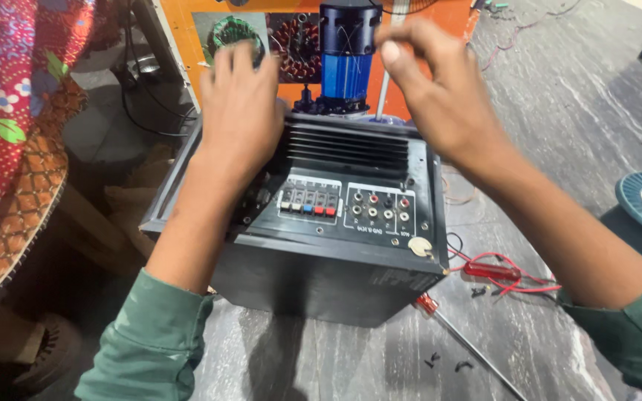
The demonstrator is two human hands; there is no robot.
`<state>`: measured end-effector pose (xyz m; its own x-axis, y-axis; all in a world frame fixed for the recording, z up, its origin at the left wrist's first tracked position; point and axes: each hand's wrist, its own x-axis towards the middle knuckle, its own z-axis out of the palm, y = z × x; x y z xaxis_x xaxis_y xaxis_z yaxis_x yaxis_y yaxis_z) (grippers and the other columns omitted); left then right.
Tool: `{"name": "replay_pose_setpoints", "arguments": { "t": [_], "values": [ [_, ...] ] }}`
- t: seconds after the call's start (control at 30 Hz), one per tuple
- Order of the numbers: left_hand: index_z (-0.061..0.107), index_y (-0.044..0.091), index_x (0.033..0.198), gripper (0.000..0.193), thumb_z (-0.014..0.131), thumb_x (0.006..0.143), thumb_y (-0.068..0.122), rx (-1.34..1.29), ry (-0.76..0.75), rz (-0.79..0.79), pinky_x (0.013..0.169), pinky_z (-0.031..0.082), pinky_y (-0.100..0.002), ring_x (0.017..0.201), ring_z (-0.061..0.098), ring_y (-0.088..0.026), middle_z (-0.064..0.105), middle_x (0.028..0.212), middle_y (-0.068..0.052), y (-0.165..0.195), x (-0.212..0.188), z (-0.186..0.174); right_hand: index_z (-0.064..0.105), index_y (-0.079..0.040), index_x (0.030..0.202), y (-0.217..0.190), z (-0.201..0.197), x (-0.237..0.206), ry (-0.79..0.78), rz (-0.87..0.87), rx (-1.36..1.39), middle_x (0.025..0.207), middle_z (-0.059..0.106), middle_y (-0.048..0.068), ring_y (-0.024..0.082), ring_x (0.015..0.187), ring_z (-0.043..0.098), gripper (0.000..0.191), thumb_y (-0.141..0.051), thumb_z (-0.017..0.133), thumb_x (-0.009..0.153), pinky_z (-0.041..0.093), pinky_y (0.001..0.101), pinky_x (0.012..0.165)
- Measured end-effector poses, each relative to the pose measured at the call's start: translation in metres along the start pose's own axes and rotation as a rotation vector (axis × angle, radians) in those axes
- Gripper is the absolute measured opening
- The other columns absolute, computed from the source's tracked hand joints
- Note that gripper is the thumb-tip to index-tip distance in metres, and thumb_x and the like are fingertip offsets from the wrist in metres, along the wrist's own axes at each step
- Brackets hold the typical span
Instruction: The person uses a screwdriver to remove screws from a speaker enclosure, then installs an amplifier board inside. They secure the board with screws and adjust internal components.
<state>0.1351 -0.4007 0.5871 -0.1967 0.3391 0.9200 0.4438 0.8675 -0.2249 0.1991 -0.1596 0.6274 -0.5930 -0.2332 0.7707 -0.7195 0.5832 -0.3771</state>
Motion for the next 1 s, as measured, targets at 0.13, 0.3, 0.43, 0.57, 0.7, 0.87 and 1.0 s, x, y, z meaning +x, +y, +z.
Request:
{"name": "replay_pose_setpoints", "arguments": {
  "t": [0.13,0.3,0.43,0.57,0.7,0.87,1.0],
  "values": [
    [0.074,0.003,0.102,0.034,0.059,0.104,0.034,-0.094,-0.757,-0.356,0.088,0.043,-0.065,0.107,0.064,-0.042,0.072,0.102,-0.021,-0.008,-0.006,0.012,0.046,0.006,0.149,-0.024,0.043,0.012,-0.134,-0.262,-0.189,0.149,0.049,0.029,0.04,0.142,0.044,0.061,-0.04,0.056,0.109,0.036,0.0459,0.116],
    [0.075,0.005,0.108,0.034,0.055,0.105,0.033,-0.214,-0.784,-0.472,0.093,0.043,-0.066,0.111,0.067,-0.042,0.073,0.11,-0.022,-0.014,-0.012,0.02,0.019,0.006,0.156,0.021,0.079,0.0,-0.625,0.026,-0.336,0.164,0.021,0.026,0.034,0.153,0.021,0.096,-0.068,0.039,0.099,0.024,0.0434,0.12],
    [0.064,0.006,0.128,0.043,0.07,0.09,0.027,-0.55,-0.621,-0.569,0.094,0.049,-0.05,0.116,0.064,-0.035,0.066,0.126,-0.021,-0.035,-0.012,0.027,0.026,0.003,0.156,0.049,0.079,-0.003,-0.649,0.052,-0.284,0.164,0.021,0.026,0.037,0.152,0.022,0.09,-0.068,0.031,0.099,0.023,0.046,0.119],
    [0.054,0.006,0.142,0.06,0.073,0.087,0.015,-0.923,-0.465,-0.861,0.089,0.055,-0.035,0.112,0.065,-0.024,0.06,0.134,-0.02,-0.052,-0.016,0.033,0.034,0.004,0.154,0.031,0.069,0.015,-0.632,-0.072,-0.219,0.162,0.027,0.03,0.043,0.159,0.012,0.079,-0.06,0.032,0.108,0.015,0.052,0.123],
    [0.056,0.006,0.138,0.057,0.073,0.084,0.017,-0.752,-0.447,-0.902,0.086,0.055,-0.033,0.106,0.066,-0.021,0.063,0.126,-0.016,-0.054,-0.021,0.041,0.04,-0.002,0.154,-0.01,0.034,0.044,-0.442,-0.051,-0.215,0.159,0.028,0.032,0.047,0.152,0.025,0.073,-0.059,0.033,0.109,0.023,0.0513,0.123],
    [0.059,0.002,0.131,0.048,0.066,0.089,0.023,-0.762,-0.278,-0.928,0.092,0.055,-0.035,0.11,0.068,-0.024,0.067,0.125,-0.018,-0.062,-0.025,0.052,0.039,-0.014,0.16,-0.036,0.057,0.043,-0.508,-0.179,-0.482,0.158,0.044,0.018,0.038,0.145,0.039,0.065,-0.056,0.023,0.113,0.033,0.0496,0.118],
    [0.061,-0.002,0.126,0.048,0.074,0.088,0.026,-0.51,-0.211,-0.753,0.097,0.048,-0.044,0.118,0.059,-0.039,0.062,0.128,-0.027,-0.079,-0.031,0.054,0.031,-0.007,0.157,0.003,0.098,0.025,-0.548,-0.123,-0.338,0.157,0.037,0.026,0.043,0.145,0.034,0.079,-0.065,0.033,0.104,0.031,0.0538,0.114]
  ]
}}
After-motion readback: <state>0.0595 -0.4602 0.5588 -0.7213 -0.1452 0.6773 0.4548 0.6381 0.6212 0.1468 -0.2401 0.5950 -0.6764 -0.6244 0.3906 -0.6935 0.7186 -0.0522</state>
